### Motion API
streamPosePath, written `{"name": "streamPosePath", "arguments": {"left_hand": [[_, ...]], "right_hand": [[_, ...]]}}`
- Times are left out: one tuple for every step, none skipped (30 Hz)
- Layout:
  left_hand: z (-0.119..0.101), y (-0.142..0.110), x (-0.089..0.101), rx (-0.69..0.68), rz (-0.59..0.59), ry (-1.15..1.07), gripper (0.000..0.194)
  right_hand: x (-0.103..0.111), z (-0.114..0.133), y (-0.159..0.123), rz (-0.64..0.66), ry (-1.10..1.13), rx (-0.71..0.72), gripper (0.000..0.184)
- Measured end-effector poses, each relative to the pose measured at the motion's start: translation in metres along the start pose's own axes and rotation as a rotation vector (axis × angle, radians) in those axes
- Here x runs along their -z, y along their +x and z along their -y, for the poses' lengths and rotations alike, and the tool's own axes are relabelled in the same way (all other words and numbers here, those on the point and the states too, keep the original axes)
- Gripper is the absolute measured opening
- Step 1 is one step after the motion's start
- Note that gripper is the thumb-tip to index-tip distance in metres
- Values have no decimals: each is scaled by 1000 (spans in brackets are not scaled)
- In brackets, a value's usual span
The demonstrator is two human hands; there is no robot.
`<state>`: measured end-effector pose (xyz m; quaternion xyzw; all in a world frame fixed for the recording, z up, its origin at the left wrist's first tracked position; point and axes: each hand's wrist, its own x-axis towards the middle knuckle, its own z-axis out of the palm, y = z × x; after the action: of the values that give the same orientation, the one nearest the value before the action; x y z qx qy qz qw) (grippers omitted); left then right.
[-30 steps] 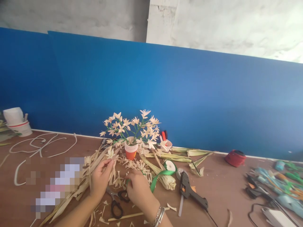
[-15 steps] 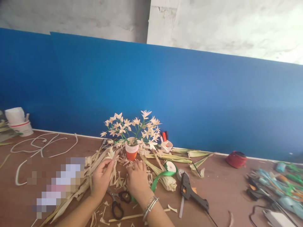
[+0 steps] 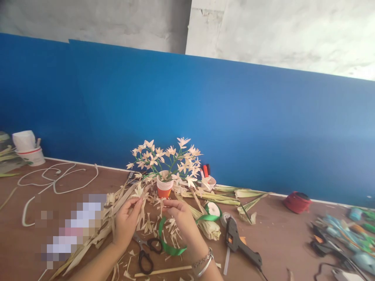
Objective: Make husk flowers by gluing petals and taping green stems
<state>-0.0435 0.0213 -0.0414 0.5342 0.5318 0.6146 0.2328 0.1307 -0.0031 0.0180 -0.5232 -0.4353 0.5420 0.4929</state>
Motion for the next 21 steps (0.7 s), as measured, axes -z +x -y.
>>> {"name": "streamPosePath", "arguments": {"left_hand": [[0, 0, 0, -1, -7, 5, 26], [0, 0, 0, 3, -15, 10, 26], [0, 0, 0, 10, -20, 15, 27], [0, 0, 0, 15, -24, 17, 27], [0, 0, 0, 18, -26, 20, 27], [0, 0, 0, 19, -25, 24, 28], [0, 0, 1, 18, -24, 28, 28], [0, 0, 1, 15, -23, 33, 27], [-1, 0, 1, 13, -22, 37, 27], [-2, 0, 1, 14, -20, 38, 26], [-2, 0, 1, 17, -18, 37, 26], [-3, 0, 1, 21, -17, 35, 26], [-4, 0, 1, 27, -18, 32, 26], [-4, 0, 2, 33, -17, 30, 26], [-5, 0, 1, 38, -19, 27, 26], [-5, 0, 1, 41, -21, 25, 26], [-5, 0, 1, 40, -21, 21, 27], [-4, 0, 1, 38, -19, 18, 27], [-4, 0, 1, 36, -16, 16, 27], [-4, 0, 1, 34, -15, 17, 26], [-4, 0, 2, 33, -14, 22, 26]], "right_hand": [[0, 2, -1, 0, 28, -7, 25], [-1, 3, -2, 0, 44, -12, 25], [-2, 4, -3, -3, 47, -17, 24], [-2, 5, -4, -8, 39, -26, 24], [-3, 6, -5, -13, 25, -36, 23], [-4, 8, -6, -17, 8, -46, 23], [-4, 9, -7, -19, -10, -56, 23], [-5, 10, -8, -18, -24, -63, 23], [-5, 10, -8, -16, -33, -69, 23], [-6, 10, -8, -13, -40, -72, 24], [-6, 9, -8, -9, -48, -72, 24], [-6, 7, -7, -9, -63, -72, 25], [-6, 4, -5, -13, -86, -66, 26], [-6, -1, -4, -18, -117, -54, 28], [-6, -6, -2, -25, -161, -38, 29], [-6, -12, 0, -21, -211, -12, 32], [-7, -18, 2, -10, -268, 18, 35], [-8, -23, 3, 13, -333, 47, 38], [-9, -29, 4, 51, -394, 75, 43], [-10, -33, 4, 90, -453, 99, 47], [-11, -35, 3, 129, -510, 126, 52]]}}
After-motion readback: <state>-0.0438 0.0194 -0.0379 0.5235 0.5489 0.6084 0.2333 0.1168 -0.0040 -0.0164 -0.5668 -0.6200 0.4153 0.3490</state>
